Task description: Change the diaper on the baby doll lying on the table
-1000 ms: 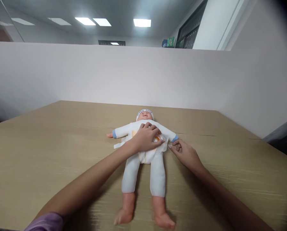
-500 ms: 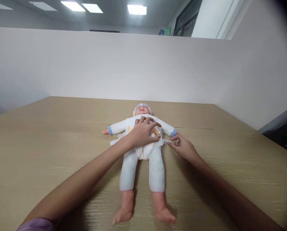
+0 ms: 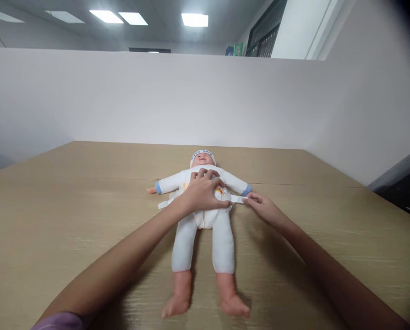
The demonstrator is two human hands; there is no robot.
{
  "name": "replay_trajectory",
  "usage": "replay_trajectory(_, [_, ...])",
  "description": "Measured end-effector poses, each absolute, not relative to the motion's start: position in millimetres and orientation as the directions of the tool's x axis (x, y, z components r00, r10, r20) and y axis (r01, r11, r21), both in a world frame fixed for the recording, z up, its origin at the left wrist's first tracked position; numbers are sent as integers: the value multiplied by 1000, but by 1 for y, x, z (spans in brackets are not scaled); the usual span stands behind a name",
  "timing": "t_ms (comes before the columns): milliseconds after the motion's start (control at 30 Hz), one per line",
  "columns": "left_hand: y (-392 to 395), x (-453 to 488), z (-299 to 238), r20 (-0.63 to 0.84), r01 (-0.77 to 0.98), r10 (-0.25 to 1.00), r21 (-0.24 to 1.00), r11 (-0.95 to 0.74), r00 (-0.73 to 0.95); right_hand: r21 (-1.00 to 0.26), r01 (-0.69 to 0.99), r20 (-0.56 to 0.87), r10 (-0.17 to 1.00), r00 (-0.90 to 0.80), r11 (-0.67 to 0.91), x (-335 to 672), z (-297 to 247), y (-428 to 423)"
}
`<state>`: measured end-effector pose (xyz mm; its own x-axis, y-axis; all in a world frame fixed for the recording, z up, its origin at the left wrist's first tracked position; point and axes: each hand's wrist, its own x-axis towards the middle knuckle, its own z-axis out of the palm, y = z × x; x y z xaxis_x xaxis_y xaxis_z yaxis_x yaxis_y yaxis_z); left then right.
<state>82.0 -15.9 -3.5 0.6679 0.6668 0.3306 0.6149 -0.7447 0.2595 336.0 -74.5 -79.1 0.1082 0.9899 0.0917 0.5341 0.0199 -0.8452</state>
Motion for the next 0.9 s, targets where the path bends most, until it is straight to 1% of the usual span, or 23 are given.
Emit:
replay_trajectory(100, [-17, 82, -2, 319, 622, 675, 263, -737, 665, -903, 431, 47, 992, 114, -7, 334, -65, -73])
replay_trajectory(200, [-18, 81, 0, 310, 616, 675, 276, -737, 669, -915, 403, 65, 994, 89, 23, 322, -49, -68])
replay_trajectory(333, [-18, 81, 2, 292, 618, 682, 289, -731, 670, -888, 446, 132, 991, 8, 115, 298, -27, -52])
replay_trajectory(533, [-15, 81, -1, 306, 619, 685, 294, -729, 661, -841, 526, 75, 990, -121, 128, 270, -17, -31])
replay_trajectory(633, [-14, 82, -3, 304, 622, 691, 302, -723, 656, -820, 555, 86, 989, -117, 137, 262, -21, -34])
replay_trajectory(700, [-15, 82, -3, 301, 622, 695, 311, -719, 653, -806, 565, 153, 984, -86, 175, 259, -24, -41])
replay_trajectory(800, [-15, 81, 0, 276, 618, 705, 342, -708, 654, -751, 579, 349, 935, -62, 319, 255, -28, -59])
replay_trajectory(867, [-11, 76, 5, 236, 598, 707, 398, -696, 666, -683, 597, 468, 880, -83, 420, 254, -32, -74])
replay_trajectory(900, [-8, 72, 7, 207, 573, 704, 449, -686, 679, -645, 608, 512, 852, -107, 464, 254, -35, -81])
